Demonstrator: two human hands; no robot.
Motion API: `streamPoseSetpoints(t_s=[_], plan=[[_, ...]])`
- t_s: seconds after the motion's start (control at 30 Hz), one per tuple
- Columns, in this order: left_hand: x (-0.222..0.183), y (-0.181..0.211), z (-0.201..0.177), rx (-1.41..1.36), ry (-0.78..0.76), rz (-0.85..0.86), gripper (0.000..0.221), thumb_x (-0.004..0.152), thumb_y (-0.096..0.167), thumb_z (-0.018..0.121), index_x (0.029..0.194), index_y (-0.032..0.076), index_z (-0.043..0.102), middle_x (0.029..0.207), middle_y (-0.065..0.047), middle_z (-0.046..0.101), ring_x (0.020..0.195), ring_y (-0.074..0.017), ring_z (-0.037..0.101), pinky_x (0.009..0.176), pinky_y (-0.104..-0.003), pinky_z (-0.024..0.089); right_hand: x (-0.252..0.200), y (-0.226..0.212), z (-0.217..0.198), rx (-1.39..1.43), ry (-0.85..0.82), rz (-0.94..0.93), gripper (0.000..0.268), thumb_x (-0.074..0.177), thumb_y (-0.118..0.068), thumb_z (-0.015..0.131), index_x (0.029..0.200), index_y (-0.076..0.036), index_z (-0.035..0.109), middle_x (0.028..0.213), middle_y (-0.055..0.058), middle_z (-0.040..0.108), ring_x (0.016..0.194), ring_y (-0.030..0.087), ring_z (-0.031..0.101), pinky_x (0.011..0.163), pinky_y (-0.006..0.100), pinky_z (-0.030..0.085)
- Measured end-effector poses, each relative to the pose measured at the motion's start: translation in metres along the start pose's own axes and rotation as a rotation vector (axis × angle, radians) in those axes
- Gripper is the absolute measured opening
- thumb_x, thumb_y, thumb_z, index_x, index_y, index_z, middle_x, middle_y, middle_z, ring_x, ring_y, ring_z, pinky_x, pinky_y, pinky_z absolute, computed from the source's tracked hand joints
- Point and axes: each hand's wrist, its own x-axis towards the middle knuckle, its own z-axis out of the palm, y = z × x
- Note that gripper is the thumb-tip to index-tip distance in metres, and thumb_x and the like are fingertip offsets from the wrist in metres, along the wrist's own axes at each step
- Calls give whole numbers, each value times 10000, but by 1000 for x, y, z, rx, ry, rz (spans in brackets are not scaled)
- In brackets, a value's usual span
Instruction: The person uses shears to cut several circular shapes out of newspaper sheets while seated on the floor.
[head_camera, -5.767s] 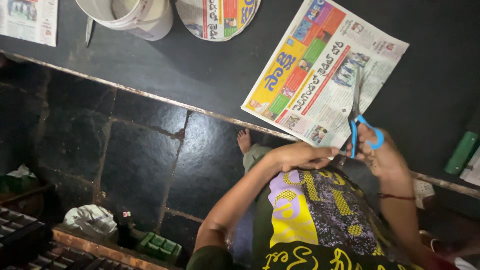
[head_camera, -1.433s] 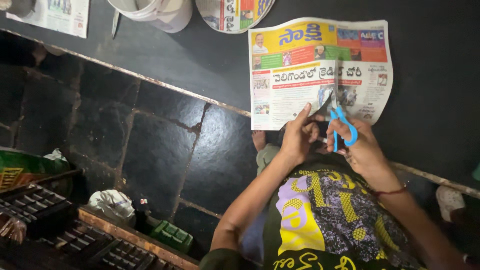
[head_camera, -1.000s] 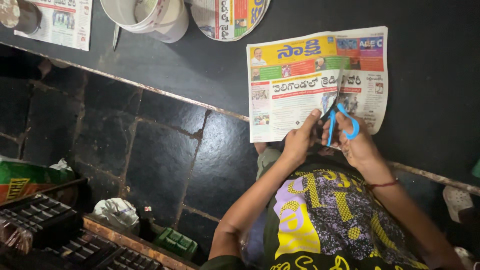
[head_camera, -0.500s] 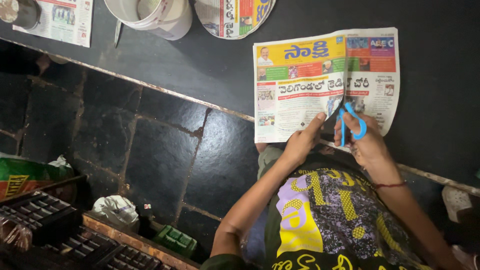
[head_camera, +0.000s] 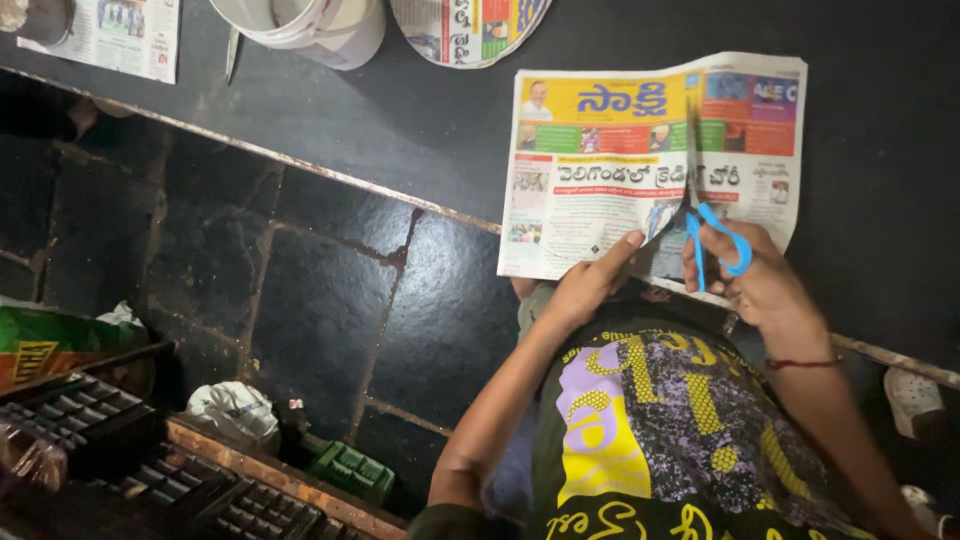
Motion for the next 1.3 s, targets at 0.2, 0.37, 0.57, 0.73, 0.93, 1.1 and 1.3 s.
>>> streamPoseSetpoints(t_s=[0.2,0.37,0.57,0.73,0.93,1.1,1.3], plan=[[-5,5,-10,50,8,27,299,987,367,666,846,105,636,674,58,489,553,-70,395,493,-263,284,5,6,-14,-14,-16,-20,448,1001,-427,685,912,12,659,703,82,643,540,149,592,448,228,394],[-6,13,-11,141,25,10,287,981,358,667,896,84,686,681,64,495,576,-64,397,503,-256,286,1,-8,-9,-7,-69,13,429,953,-439,678,907,-13,675,692,74,660,552,145,635,468,231,449],[-4,7,-16,232,85,75,319,979,364,685,854,70,690,653,33,529,560,-81,466,501,-254,352,3,-11,-13,-40,-17,22,408,983,-408,676,896,-9,671,687,83,644,537,147,604,458,229,423],[3,8,6,-162,145,-7,317,945,382,678,1009,73,651,775,-16,642,540,-125,554,467,-272,402,5,-3,-10,6,20,-44,356,982,-375,684,901,-30,662,701,59,646,559,132,619,470,221,448],[37,8,38,-521,134,-82,323,996,370,673,1140,89,605,844,-70,654,576,-130,580,503,-264,424,0,-3,-3,47,32,-84,331,992,-352,677,918,-30,668,700,76,655,569,146,633,469,225,420],[40,19,58,-174,205,237,296,1048,333,658,1058,37,665,775,-76,610,548,-115,529,464,-259,396,-17,-22,7,50,-24,-356,320,901,-297,763,1003,-7,674,808,69,672,677,149,664,603,285,557],[1,70,85,-18,106,513,319,1080,343,578,1109,39,668,889,-22,657,692,-97,609,583,-273,498,-64,-52,14,-123,-5,-543,357,781,-225,862,954,28,680,793,81,684,712,132,659,627,274,532]])
